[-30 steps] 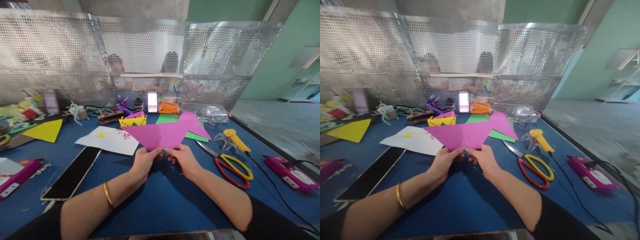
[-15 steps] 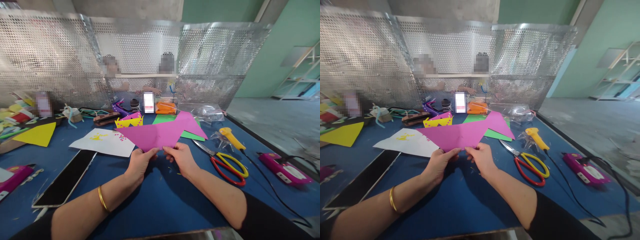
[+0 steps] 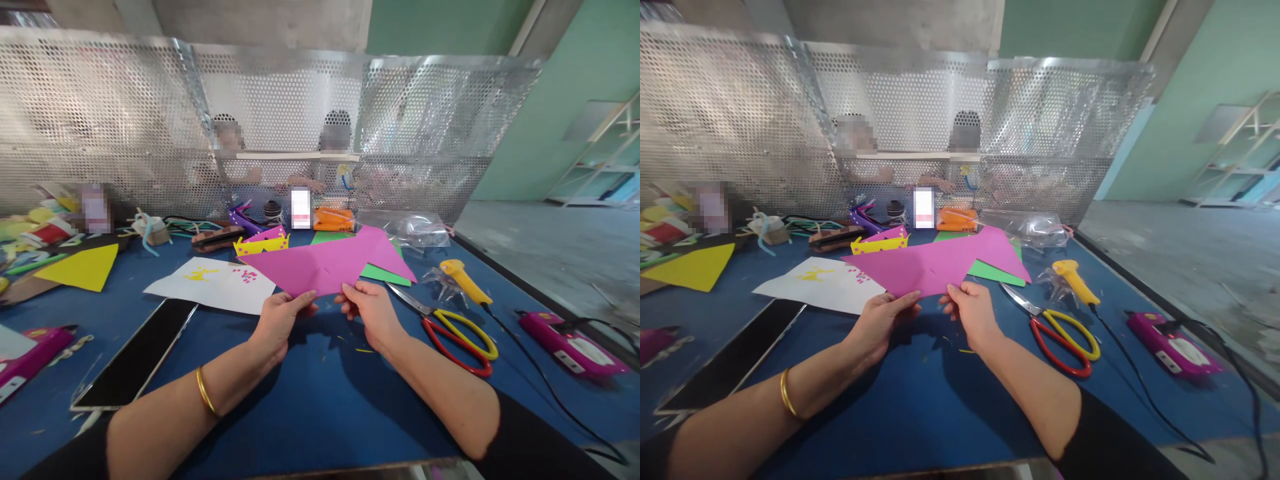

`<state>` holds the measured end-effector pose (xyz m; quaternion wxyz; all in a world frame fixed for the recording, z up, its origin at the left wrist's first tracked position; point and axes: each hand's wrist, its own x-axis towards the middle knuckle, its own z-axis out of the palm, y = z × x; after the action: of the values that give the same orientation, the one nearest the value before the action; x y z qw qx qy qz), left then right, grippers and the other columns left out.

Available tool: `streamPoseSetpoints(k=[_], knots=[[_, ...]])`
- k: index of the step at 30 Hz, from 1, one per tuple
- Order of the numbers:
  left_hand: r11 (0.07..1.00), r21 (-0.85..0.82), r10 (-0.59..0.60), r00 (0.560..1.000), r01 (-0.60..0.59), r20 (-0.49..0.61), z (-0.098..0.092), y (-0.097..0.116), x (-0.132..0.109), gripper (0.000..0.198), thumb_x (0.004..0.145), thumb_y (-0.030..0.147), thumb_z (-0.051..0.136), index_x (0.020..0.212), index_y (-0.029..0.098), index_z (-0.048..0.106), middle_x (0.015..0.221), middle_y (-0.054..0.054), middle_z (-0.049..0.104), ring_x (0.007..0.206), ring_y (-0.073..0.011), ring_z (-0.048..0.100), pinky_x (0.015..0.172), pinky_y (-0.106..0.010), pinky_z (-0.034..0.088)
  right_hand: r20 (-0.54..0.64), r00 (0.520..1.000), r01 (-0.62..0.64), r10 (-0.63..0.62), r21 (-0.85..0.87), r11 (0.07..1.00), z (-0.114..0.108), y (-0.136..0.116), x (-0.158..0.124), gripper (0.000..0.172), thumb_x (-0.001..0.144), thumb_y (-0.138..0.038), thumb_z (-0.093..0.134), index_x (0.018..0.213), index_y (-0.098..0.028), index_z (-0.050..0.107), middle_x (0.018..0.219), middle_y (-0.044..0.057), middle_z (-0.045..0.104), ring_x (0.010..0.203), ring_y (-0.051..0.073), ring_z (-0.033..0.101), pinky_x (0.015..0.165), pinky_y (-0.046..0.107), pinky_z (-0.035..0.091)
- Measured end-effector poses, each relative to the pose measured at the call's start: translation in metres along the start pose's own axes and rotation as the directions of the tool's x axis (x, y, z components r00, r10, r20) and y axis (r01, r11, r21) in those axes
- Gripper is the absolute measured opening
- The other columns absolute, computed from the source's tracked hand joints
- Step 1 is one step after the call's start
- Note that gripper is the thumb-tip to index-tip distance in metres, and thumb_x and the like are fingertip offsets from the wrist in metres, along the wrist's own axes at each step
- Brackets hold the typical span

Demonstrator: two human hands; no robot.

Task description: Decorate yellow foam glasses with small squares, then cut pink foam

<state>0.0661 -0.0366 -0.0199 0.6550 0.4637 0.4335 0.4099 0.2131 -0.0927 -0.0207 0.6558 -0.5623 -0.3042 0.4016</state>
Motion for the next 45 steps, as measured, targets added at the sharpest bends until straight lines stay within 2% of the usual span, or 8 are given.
streamPoseSetpoints(k=[9,15,20,23,26,32,41,45], knots=[[0.998,-0.06,0.003,0.991,0.005,0.137,-0.002,0.007,-0.001,0.038,0.072,0.05,0.075,0.08,0.014,0.076,0.081,-0.01,0.075,0.068,-0.0186,0.067,0.064,-0.029,0.052,0.038,0.999,0.039,-0.034,-0.144,0.989,-0.007,0.0,0.004,0.036,0.068,-0.052,0.064,0.063,-0.017,0.058,0.063,0.005,0.069,0.046,0.009,0.052,0.042,0.021,0.038],[0.994,-0.066,-0.075,0.993,0.082,0.094,-0.002,0.006,-0.003,0.026,0.059,0.028,0.084,0.077,0.012,0.075,0.07,-0.007,0.073,0.057,-0.0133,0.062,0.054,-0.023,0.048,0.2,0.979,0.135,-0.05,-0.439,0.888,-0.012,-0.014,0.002,0.038,0.077,-0.053,0.053,0.067,-0.018,0.064,0.071,0.007,0.072,0.053,0.016,0.062,0.048,0.028,0.045],[0.992,-0.101,-0.068,0.996,0.074,0.066,-0.004,0.011,0.0,0.017,0.061,0.026,0.081,0.068,0.012,0.074,0.069,-0.008,0.073,0.057,-0.0118,0.061,0.055,-0.022,0.047,0.089,0.965,0.222,-0.248,-0.781,0.584,-0.071,-0.035,-0.016,0.027,0.077,-0.036,0.059,0.097,-0.022,0.069,0.099,0.011,0.072,0.095,0.031,0.064,0.088,0.047,0.044],[0.991,-0.118,-0.061,0.996,0.069,0.072,-0.005,0.015,0.001,0.015,0.063,0.025,0.079,0.068,0.012,0.075,0.07,-0.009,0.074,0.059,-0.0126,0.062,0.056,-0.023,0.048,0.003,0.952,0.124,-0.306,-0.917,0.378,-0.124,-0.026,-0.033,0.034,0.076,-0.032,0.054,0.099,-0.012,0.069,0.106,0.023,0.067,0.097,0.043,0.061,0.083,0.058,0.041],[0.99,-0.127,-0.043,0.994,0.055,0.096,-0.003,0.017,-0.002,0.015,0.063,0.025,0.079,0.07,0.011,0.075,0.07,-0.008,0.074,0.059,-0.0131,0.063,0.056,-0.023,0.047,0.102,0.969,0.091,-0.225,-0.994,-0.06,-0.167,-0.009,-0.043,0.044,0.085,-0.033,0.042,0.117,-0.012,0.064,0.11,0.019,0.067,0.089,0.036,0.066,0.075,0.049,0.049],[0.993,-0.116,0.029,0.985,-0.009,0.17,0.0,0.023,-0.01,0.018,0.064,0.026,0.078,0.076,0.013,0.076,0.073,-0.007,0.074,0.061,-0.0139,0.063,0.057,-0.025,0.045,0.168,0.983,0.141,-0.073,-0.947,-0.288,-0.189,-0.006,-0.027,0.057,0.077,-0.012,0.049,0.134,-0.008,0.053,0.12,0.018,0.065,0.106,0.029,0.066,0.085,0.037,0.051],[0.988,-0.098,0.129,0.983,-0.116,0.133,-0.006,0.035,-0.01,0.015,0.066,0.029,0.079,0.07,0.015,0.076,0.069,-0.007,0.074,0.059,-0.0126,0.06,0.058,-0.025,0.044,0.148,0.98,0.113,-0.131,-0.964,-0.239,-0.192,-0.008,-0.017,0.064,0.077,-0.018,0.05,0.14,-0.011,0.049,0.117,0.021,0.067,0.091,0.033,0.071,0.071,0.04,0.053],[0.988,-0.111,0.118,0.988,-0.106,0.103,-0.01,0.035,-0.002,0.017,0.064,0.03,0.08,0.069,0.014,0.077,0.068,-0.008,0.074,0.057,-0.0117,0.059,0.056,-0.024,0.043,0.1,0.978,0.148,-0.185,-0.95,0.273,-0.196,-0.003,-0.036,0.065,0.075,-0.031,0.057,0.14,-0.02,0.052,0.118,0.013,0.07,0.103,0.032,0.068,0.082,0.039,0.055]])
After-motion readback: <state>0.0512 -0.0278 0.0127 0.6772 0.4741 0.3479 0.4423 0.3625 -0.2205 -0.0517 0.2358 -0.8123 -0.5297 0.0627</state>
